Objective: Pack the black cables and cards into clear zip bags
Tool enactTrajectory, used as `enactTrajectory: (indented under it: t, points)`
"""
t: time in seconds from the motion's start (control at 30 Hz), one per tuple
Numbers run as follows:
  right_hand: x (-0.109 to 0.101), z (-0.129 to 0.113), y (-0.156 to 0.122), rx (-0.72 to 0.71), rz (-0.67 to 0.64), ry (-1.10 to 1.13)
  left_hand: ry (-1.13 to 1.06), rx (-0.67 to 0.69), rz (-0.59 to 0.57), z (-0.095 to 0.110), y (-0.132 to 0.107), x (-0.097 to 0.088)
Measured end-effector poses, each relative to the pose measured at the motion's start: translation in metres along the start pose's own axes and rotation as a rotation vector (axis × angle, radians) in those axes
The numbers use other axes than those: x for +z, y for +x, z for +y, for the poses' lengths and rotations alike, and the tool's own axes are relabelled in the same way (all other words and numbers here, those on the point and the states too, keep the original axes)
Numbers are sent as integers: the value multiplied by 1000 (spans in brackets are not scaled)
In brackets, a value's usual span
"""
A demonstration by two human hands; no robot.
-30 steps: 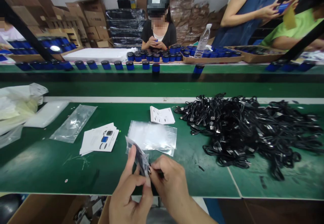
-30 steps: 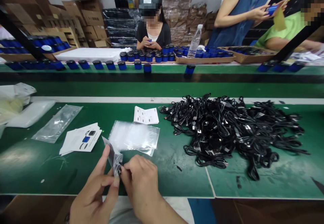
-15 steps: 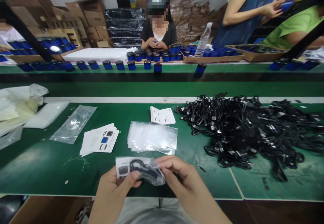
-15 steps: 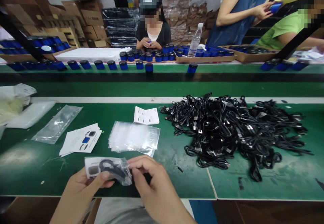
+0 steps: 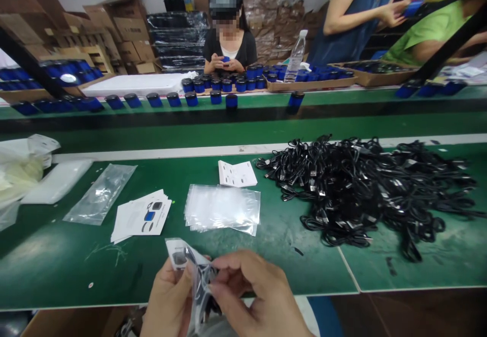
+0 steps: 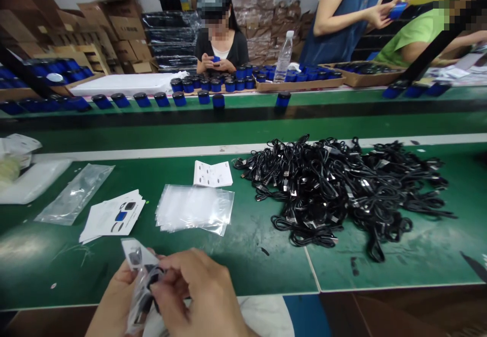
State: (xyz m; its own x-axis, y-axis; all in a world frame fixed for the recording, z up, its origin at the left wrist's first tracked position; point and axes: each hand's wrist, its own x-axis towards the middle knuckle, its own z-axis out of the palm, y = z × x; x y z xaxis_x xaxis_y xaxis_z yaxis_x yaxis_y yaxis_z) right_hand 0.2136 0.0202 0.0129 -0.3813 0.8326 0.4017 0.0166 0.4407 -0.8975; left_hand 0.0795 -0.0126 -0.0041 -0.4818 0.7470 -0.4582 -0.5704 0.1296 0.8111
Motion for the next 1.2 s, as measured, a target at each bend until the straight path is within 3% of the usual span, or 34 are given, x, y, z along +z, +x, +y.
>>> enactTrajectory:
  t: [0.13, 0.2, 0.27, 0.4, 0.5, 0.57, 0.67, 0.83, 0.97, 1.07, 1.2]
  points:
    - [-5, -1, 10, -269, 29, -375, -12, -45, -81, 2, -4, 5]
    - [-12, -5, 16, -269, -38, -427, -14, -63, -99, 2, -6, 6]
    - [-19, -9, 22, -111, -158, -293, -15, -93, -107, 3, -9, 7]
    - [-25, -7, 30, 397, -403, 273, -8, -144, -93, 5, -16, 8]
    - [-21, -1, 29, 599, -408, 540, -15, -140, -85, 7, -19, 10]
    - [-18, -1, 25, 552, -277, 425, -20, -140, -83, 6, -19, 13]
    - [-17, -6, 16, 306, -89, 82, -49, -89, -57, 4, -16, 16]
    - [-17, -8, 3, 98, -151, 76, -37, 54, 59, 2, -6, 11]
    - [-13, -1, 3, -38, -38, -74, 27, 155, 101, -2, -1, -1]
    - [-15, 5, 9, 167, -24, 93, 28, 201, 62, -1, 0, -10]
    - [-24, 16, 11, 647, -202, 713, -7, 120, 76, 11, -1, -19]
